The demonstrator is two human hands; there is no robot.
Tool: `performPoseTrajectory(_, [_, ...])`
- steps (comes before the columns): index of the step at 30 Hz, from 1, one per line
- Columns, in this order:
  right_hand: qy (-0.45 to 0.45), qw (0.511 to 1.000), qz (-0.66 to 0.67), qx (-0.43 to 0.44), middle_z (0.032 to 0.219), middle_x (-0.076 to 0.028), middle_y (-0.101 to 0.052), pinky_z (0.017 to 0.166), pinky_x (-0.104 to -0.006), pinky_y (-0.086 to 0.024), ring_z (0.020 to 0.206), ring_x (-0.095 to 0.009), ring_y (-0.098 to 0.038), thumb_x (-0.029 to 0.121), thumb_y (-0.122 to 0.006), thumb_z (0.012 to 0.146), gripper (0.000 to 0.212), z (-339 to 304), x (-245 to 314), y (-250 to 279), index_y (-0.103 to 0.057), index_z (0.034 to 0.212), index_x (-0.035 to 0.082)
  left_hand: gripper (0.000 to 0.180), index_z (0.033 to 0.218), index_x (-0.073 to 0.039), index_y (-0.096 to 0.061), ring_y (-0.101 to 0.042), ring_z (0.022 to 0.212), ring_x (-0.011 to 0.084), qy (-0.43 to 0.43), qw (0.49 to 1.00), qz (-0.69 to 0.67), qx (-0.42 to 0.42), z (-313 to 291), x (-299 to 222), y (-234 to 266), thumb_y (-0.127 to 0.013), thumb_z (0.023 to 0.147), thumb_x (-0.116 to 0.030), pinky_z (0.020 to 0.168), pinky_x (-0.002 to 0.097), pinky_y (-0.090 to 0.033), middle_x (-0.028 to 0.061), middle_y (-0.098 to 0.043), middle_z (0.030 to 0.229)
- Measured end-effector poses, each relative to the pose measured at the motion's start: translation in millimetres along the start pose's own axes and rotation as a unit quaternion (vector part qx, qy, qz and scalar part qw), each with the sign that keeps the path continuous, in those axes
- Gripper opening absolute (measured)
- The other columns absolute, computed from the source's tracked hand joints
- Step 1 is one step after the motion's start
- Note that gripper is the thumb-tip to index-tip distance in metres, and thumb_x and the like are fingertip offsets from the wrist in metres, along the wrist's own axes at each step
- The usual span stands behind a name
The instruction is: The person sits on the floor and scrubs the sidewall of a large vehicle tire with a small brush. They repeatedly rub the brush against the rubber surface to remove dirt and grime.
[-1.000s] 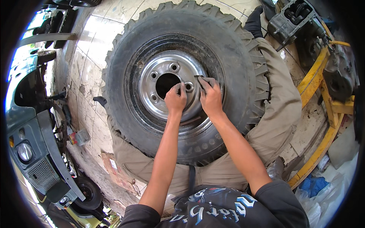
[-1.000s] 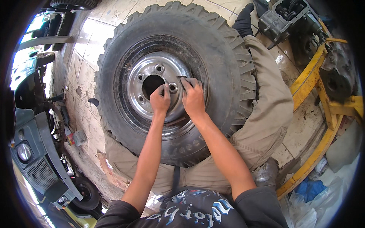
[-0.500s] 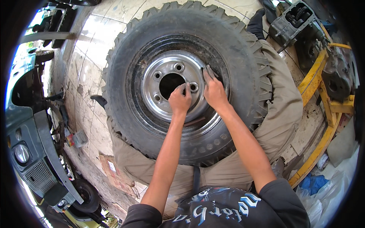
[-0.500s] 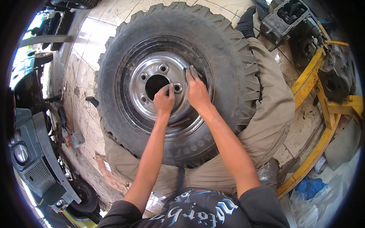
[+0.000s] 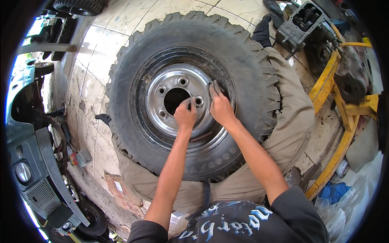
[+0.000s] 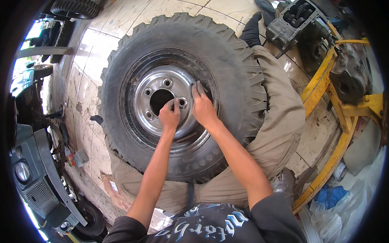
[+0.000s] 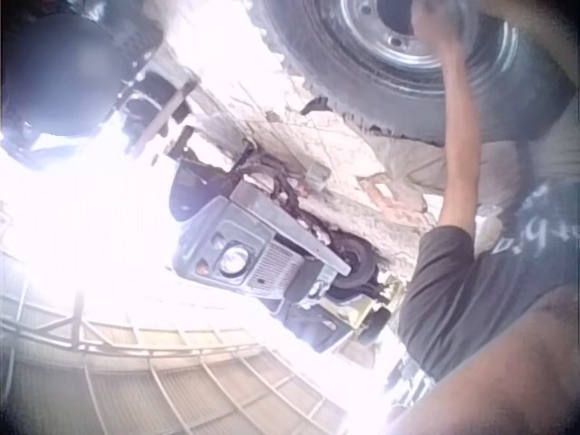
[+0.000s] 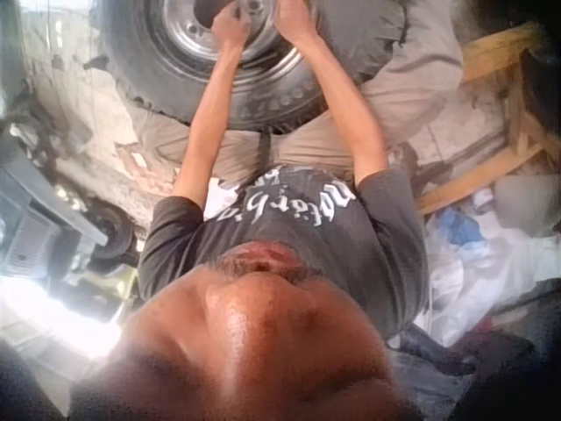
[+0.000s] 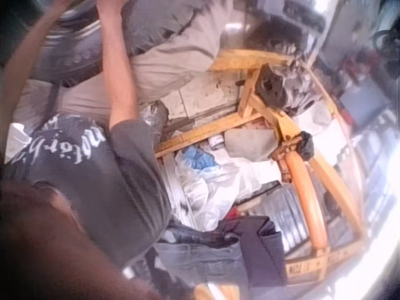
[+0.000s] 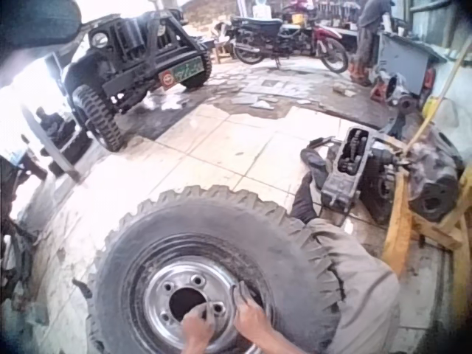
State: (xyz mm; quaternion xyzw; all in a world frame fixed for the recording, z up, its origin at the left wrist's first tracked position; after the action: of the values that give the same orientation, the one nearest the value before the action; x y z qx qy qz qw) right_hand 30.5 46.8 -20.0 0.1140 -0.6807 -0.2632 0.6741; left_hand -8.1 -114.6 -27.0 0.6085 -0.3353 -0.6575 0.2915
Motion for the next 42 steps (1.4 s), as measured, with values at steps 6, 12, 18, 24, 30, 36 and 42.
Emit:
performPoseTrajectory(6, [-0.021,0.998,-0.033,0.045,0.147,-0.043,-0.037,0.112,-0.0495,-0.044,0.136,-0.053,-0.042,-0.009,-0.048,0.083,0.059,-36.2,16.1,1.5,-0.043,0.142,-0.016,0.026,0.097,-0.006,-0.076,-0.071,0.080,0.0380,-0.018,1.000,0.010,-0.023,-1.9,3.7,-2.6,-0.064,0.098,-0.029,0.069,0.0453,-0.055,0.0171,-0.074,0.089])
performPoseTrajectory(12, [-0.022,0.999,0.017,0.044,0.145,-0.044,-0.039,0.111,-0.0473,-0.044,0.135,-0.051,-0.045,-0.009,-0.048,0.084,0.055,13.4,-1.4,9.2,-0.046,0.139,-0.017,0.030,0.098,-0.006,-0.076,-0.070,0.081,0.0407,-0.010,1.000,0.007,-0.013,1.7,1.3,-2.1,-0.062,0.099,-0.032,0.071,0.0474,-0.054,0.0194,-0.073,0.089])
performPoseTrajectory(18, [-0.040,0.995,-0.025,0.091,0.146,-0.048,-0.033,0.112,-0.0504,-0.043,0.137,-0.053,-0.041,-0.010,-0.047,0.081,0.060,-39.7,18.3,2.8,-0.042,0.140,-0.019,0.051,0.094,-0.008,-0.077,-0.068,0.084,0.0480,0.089,0.984,0.121,0.099,4.8,-7.3,-0.9,-0.043,0.104,-0.044,0.076,0.0549,-0.052,0.0255,-0.071,0.083])
performPoseTrajectory(24, [-0.058,0.997,0.052,0.003,0.129,-0.036,-0.059,0.108,-0.0469,-0.046,0.121,-0.047,-0.059,-0.005,-0.051,0.084,0.045,14.8,-5.9,17.3,-0.061,0.127,-0.011,0.042,0.098,-0.004,-0.075,-0.068,0.086,0.0442,0.098,0.986,0.082,0.108,2.9,-6.7,2.3,-0.053,0.102,-0.040,0.079,0.0495,-0.053,0.0239,-0.071,0.089])
performPoseTrajectory(30, [-0.117,0.950,0.264,0.115,0.093,-0.011,-0.074,0.084,-0.0327,-0.052,0.087,-0.015,-0.065,0.016,-0.075,0.090,0.027,34.2,-6.5,63.7,-0.070,0.109,-0.003,0.033,0.123,0.002,-0.064,-0.065,0.108,0.0235,0.009,0.971,-0.240,-0.014,-7.9,-28.5,12.4,-0.069,0.096,-0.015,0.091,0.0357,-0.053,0.0169,-0.066,0.121])
performPoseTrajectory(36, [-0.119,0.923,0.320,0.176,0.105,-0.009,-0.071,0.087,-0.0303,-0.053,0.097,-0.014,-0.066,0.016,-0.079,0.090,0.041,54.4,-15.8,83.9,-0.064,0.123,-0.002,0.037,0.123,0.004,-0.065,-0.067,0.098,0.0162,0.113,0.892,-0.402,0.171,24.2,-66.0,1.6,-0.077,0.091,-0.010,0.089,0.0297,-0.052,0.0082,-0.072,0.106])
performPoseTrajectory(42, [-0.137,0.931,0.331,-0.070,0.097,-0.006,-0.071,0.080,-0.0269,-0.053,0.088,-0.012,-0.066,0.017,-0.070,0.096,0.030,52.5,-44.7,147.1,-0.066,0.119,-0.002,0.019,0.096,-0.004,-0.063,-0.065,0.085,0.0169,-0.014,0.971,-0.209,0.112,86.6,-61.9,45.2,-0.075,0.083,-0.002,0.077,0.0292,-0.053,0.0061,-0.068,0.093])
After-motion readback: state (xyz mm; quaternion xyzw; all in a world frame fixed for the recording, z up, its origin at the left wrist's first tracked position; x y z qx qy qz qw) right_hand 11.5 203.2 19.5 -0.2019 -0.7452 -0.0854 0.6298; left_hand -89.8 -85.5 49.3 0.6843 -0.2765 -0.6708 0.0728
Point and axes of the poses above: each hand's wrist, its own z-axis towards the middle knuckle, its own y-axis out of the back of the hand, x = y × z, the point moved 2 cm from there along z, towards the middle knuckle
